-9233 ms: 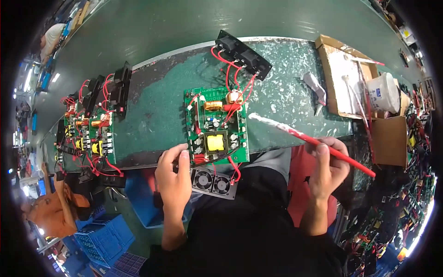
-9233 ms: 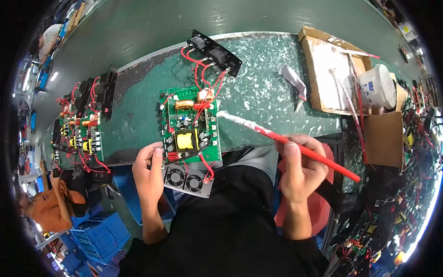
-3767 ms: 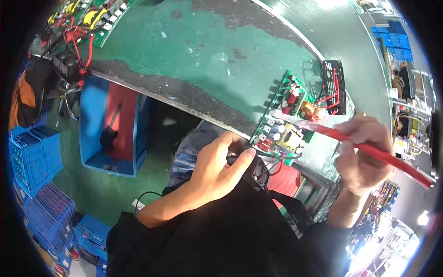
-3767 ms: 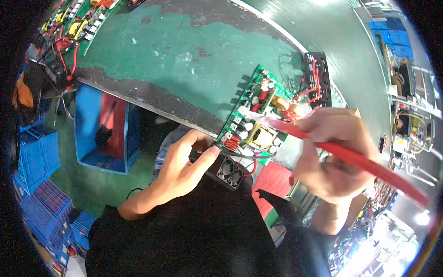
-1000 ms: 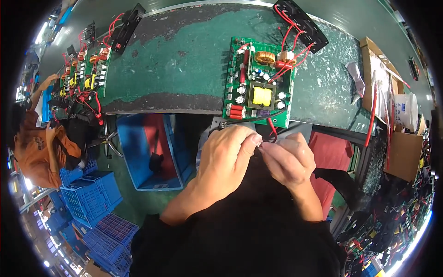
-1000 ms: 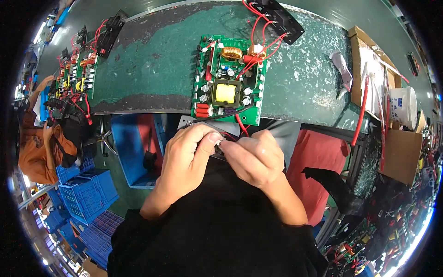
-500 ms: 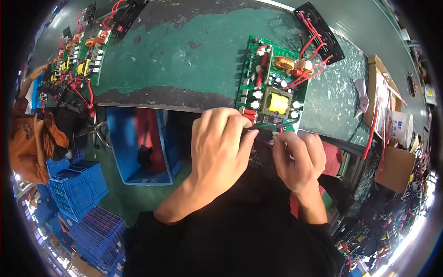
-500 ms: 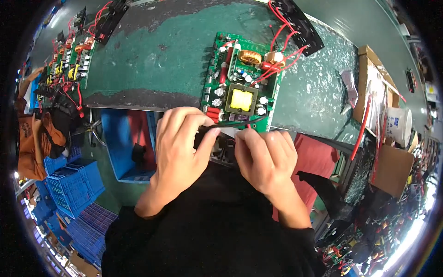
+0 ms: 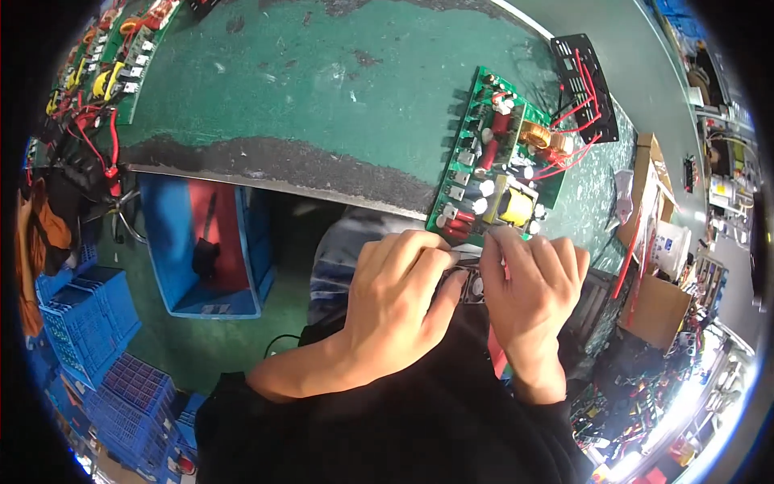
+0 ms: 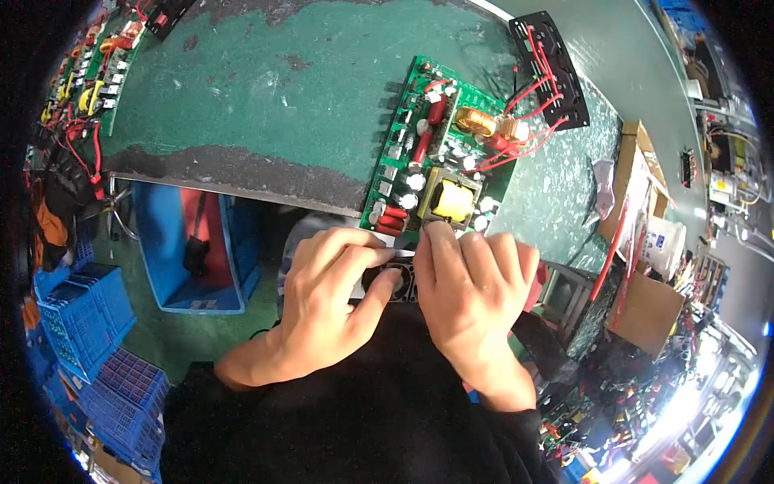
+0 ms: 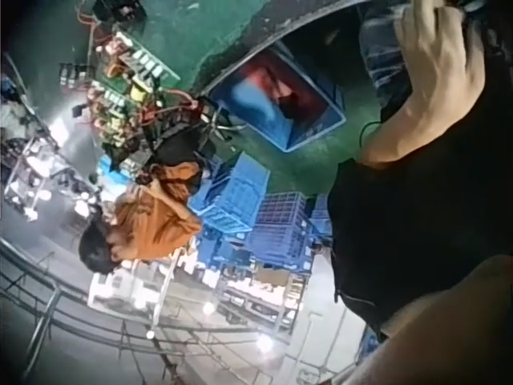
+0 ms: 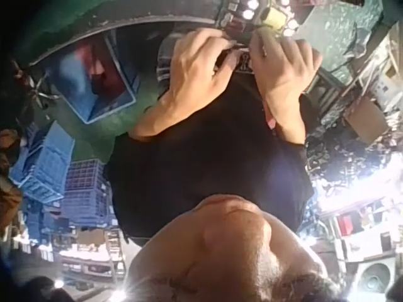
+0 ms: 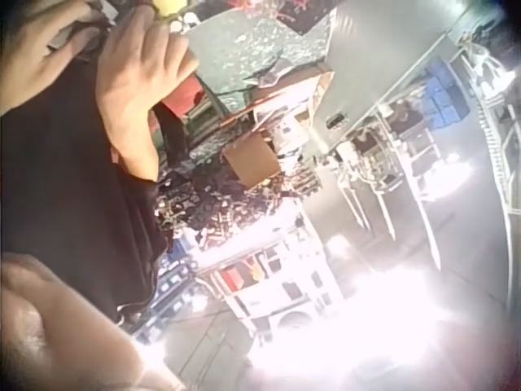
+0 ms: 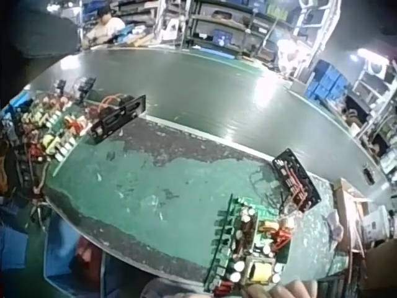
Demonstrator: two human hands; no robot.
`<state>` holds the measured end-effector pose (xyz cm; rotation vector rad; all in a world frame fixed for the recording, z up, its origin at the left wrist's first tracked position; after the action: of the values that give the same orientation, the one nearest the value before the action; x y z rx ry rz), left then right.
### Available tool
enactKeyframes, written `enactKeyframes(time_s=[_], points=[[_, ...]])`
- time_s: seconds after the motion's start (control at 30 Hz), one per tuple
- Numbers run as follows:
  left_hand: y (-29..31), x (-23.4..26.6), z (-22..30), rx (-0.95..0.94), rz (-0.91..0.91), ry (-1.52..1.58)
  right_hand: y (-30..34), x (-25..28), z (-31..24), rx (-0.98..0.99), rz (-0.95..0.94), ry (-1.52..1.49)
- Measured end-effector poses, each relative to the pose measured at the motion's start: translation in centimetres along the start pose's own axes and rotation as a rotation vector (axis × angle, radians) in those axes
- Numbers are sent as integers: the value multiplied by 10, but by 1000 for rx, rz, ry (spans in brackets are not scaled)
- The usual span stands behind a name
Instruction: Assembling cooling fans and connecting wires to circuit boards on a factory production line.
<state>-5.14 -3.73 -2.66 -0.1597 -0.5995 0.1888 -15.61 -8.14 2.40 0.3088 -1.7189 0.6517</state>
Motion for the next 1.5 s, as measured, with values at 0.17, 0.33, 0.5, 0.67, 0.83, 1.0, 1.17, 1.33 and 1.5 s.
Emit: enactKeyframes(time_s=[0.17, 0.33, 0.5, 0.67, 0.83, 1.0, 1.17, 1.33, 1.5], points=[[1, -3, -10, -1, -45, 43, 6, -4, -7, 50, 36, 102], [-1, -6, -15, -4, -52, 89, 4, -7, -3, 52, -31, 51], [0, -5, -18, -6, -24, 106, 10, -9, -2, 46, 16, 29], [2, -8, -21, 13, -45, 121, 21, -15, 3, 26, 80, 25], [5, -9, -25, 37, -69, 112, 19, -12, -3, 54, 55, 66], [8, -5, -26, 49, 9, 66, 16, -13, 4, 16, -51, -63], [20, -11, -54, 296, 50, 291, 94, 16, 84, -439, 461, -514], [61, -111, -104, 871, -382, 1495, 139, -13, 85, -550, 438, -630], [56, -112, -68, 741, -441, 1675, 100, -3, 62, -441, 347, -668]])
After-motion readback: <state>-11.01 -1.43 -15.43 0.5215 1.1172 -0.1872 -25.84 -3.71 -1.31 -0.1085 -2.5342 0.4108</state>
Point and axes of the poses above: each hand's wrist, its own y-axis away from the middle knuckle, its own x-axis out of the back of the hand, z = x × y, the point moved 10 cm from there along -y, towards the middle knuckle, and after that the axes turned 8 degrees about -y, right-handed, at the moved point
